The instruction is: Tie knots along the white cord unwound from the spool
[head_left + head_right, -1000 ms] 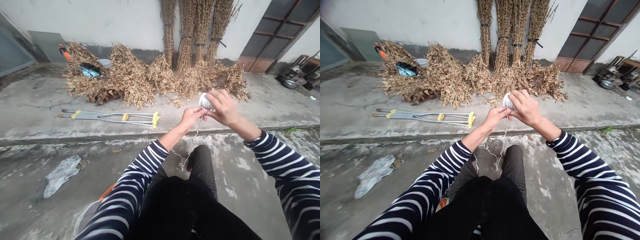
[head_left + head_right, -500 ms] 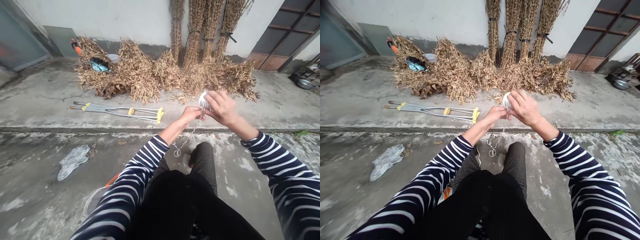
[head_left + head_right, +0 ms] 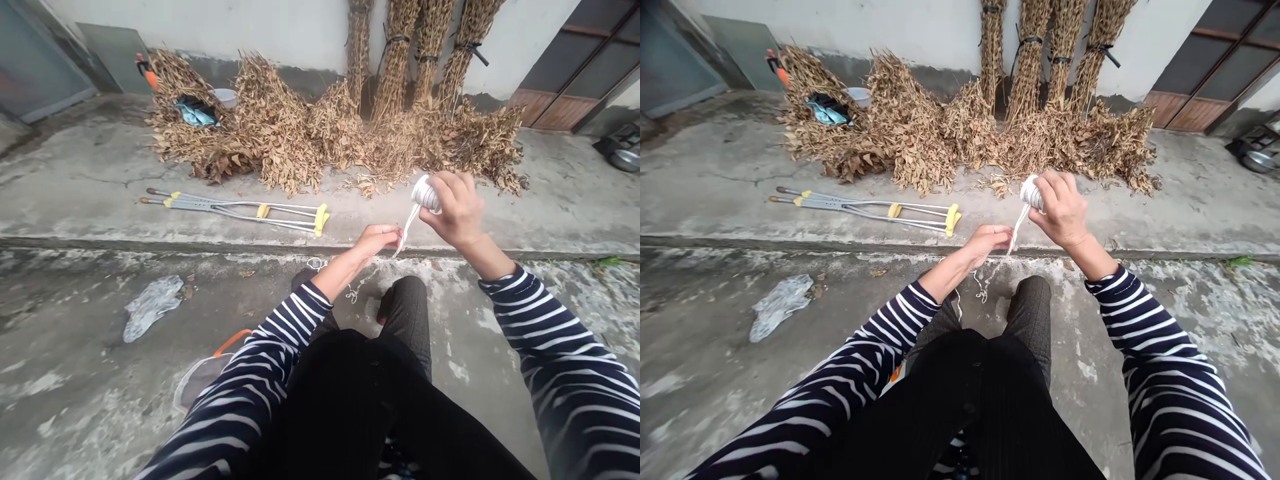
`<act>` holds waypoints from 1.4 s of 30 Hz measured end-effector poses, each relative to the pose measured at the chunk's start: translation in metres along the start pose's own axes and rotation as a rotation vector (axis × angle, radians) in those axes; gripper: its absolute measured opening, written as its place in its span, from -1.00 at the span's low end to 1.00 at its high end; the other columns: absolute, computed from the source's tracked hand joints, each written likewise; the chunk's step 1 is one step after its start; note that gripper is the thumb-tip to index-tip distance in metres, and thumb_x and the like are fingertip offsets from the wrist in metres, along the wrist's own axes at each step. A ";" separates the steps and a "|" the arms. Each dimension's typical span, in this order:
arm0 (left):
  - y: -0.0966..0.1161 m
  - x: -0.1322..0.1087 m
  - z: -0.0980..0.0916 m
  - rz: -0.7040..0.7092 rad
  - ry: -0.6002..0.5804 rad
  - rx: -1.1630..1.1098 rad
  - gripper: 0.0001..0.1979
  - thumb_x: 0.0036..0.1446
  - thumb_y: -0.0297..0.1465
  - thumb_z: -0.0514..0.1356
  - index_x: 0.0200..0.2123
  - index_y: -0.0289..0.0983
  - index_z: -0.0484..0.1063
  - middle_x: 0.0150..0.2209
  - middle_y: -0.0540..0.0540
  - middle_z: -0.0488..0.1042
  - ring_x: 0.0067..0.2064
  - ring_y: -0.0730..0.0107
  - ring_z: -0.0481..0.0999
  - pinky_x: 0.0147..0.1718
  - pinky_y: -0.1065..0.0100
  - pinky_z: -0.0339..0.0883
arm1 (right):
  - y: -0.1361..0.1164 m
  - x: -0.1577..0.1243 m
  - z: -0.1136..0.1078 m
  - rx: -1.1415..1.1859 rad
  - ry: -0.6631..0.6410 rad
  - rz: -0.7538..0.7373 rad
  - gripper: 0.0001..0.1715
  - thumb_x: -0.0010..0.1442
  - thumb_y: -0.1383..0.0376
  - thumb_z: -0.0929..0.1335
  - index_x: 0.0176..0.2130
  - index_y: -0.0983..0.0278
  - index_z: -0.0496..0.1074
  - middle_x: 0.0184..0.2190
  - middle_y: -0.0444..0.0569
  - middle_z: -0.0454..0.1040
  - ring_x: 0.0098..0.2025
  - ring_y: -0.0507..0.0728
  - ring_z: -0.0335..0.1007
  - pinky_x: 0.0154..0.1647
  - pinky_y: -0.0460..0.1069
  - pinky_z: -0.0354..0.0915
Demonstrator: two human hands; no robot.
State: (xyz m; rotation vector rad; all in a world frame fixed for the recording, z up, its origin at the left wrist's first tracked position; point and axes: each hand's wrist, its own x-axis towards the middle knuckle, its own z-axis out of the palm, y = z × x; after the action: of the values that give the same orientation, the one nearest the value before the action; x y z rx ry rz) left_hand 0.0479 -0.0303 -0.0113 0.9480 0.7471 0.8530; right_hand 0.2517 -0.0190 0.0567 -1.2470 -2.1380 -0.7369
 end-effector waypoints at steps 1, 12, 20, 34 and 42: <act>0.002 -0.002 0.001 0.007 -0.030 -0.044 -0.91 0.04 -0.45 0.33 -0.34 -0.35 0.56 -0.44 -0.06 0.60 -0.37 0.38 0.59 -0.04 0.20 0.43 | -0.002 -0.001 0.000 -0.003 -0.006 -0.008 -0.46 0.30 0.10 0.32 0.20 0.23 0.43 0.11 0.18 0.52 0.14 0.42 0.38 0.05 0.29 0.41; 0.010 0.008 0.019 0.296 0.003 0.110 -0.70 0.13 -0.26 0.27 -0.54 -0.34 0.57 -0.43 -0.12 0.60 -0.19 0.32 0.54 0.07 0.28 0.28 | -0.014 -0.005 -0.005 -0.027 -0.066 -0.127 -0.40 0.36 -0.04 0.30 0.17 0.29 0.45 0.11 0.23 0.53 0.08 0.37 0.42 0.04 0.24 0.41; 0.006 0.002 0.010 0.157 -0.019 0.038 -0.80 0.04 -0.35 0.20 -0.52 -0.33 0.54 -0.48 -0.10 0.57 -0.27 0.37 0.53 -0.02 0.30 0.33 | -0.020 -0.008 -0.006 -0.071 -0.052 -0.154 -0.48 0.38 0.07 0.28 0.18 0.28 0.46 0.11 0.20 0.54 0.06 0.34 0.44 0.03 0.21 0.43; -0.034 0.029 -0.011 0.054 0.123 0.227 -0.84 -0.05 -0.44 0.21 -0.61 -0.30 0.52 -0.54 -0.06 0.55 -0.35 0.40 0.45 -0.14 0.35 0.30 | -0.026 -0.013 -0.004 0.002 -0.110 -0.164 -0.49 0.35 0.19 0.28 0.21 0.29 0.43 0.13 0.22 0.52 0.10 0.38 0.43 0.07 0.26 0.40; -0.049 -0.007 -0.015 -0.056 0.094 0.423 -0.86 -0.06 -0.47 0.22 -0.59 -0.31 0.55 -0.49 -0.03 0.56 -0.33 0.41 0.47 -0.11 0.34 0.29 | -0.009 -0.026 0.015 -0.031 -0.127 -0.063 -0.48 0.28 0.21 0.33 0.19 0.29 0.43 0.14 0.22 0.51 0.08 0.38 0.41 -0.02 0.23 0.43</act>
State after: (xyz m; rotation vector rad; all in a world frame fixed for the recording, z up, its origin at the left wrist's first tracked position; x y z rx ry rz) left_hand 0.0460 -0.0470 -0.0602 1.2599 1.0557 0.7061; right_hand 0.2518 -0.0280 0.0265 -1.2786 -2.2857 -0.7373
